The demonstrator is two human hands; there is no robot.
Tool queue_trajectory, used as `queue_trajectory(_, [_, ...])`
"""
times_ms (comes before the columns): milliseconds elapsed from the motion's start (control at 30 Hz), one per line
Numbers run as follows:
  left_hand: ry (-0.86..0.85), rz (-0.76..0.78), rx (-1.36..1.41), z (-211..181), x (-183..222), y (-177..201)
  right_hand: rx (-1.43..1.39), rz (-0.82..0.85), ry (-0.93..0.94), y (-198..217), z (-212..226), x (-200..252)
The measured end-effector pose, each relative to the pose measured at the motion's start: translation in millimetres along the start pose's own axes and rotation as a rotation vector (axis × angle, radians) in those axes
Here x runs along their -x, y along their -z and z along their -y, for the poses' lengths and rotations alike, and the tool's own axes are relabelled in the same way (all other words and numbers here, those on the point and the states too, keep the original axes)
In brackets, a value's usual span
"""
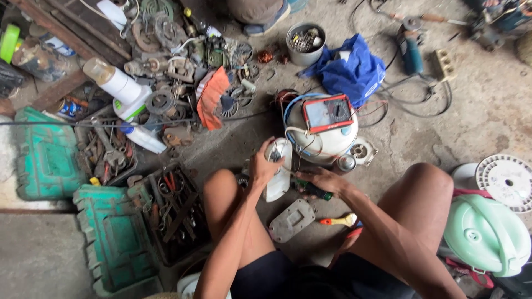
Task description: Repairing the internal electrical components of a fan base using a multimeter and screwdriver.
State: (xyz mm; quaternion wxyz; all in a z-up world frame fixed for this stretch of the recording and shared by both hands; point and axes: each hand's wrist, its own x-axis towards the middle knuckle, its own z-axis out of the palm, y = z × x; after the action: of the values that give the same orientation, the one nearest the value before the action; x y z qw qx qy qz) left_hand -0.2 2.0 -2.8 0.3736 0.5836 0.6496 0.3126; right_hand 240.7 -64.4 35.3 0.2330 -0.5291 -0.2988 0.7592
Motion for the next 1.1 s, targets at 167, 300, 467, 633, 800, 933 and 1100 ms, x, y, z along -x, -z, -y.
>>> queue_trajectory(167, [0.023, -0.048, 0.148, 15.5, -7.9, -11.3, 0.785, -0.054, 0.470, 18.2, -29.1, -15.3])
queue_trajectory(300, [0.043, -0.069, 0.169, 27.0, -21.8, -18.2, 1.044, -0.211, 0.471, 1.1, -17.3, 10.1])
queue_trajectory(467, [0.050, -0.062, 0.159, 15.3, -16.5, -16.4, 1.549, -0.436, 0.457, -18.3, -2.9, 29.3])
queue_trajectory(633, [0.052, -0.106, 0.177, 11.2, -15.1, -12.1, 1.472, -0.411, 0.466, -32.3, -1.7, 35.2])
queue_trajectory(800, [0.007, -0.052, 0.085, -12.2, -4.2, 4.3, 1.084, -0.275, 0.356, -43.6, 24.0, 52.8])
queue_trajectory(933, [-0.011, 0.000, 0.022, -14.2, 3.9, 4.4, 0.894, -0.236, 0.329, -41.7, 24.4, 49.9])
queue_trajectory(1100, [-0.006, 0.014, 0.003, -9.0, 7.2, 5.8, 0.414, -0.089, 0.208, -28.6, 22.4, 39.6])
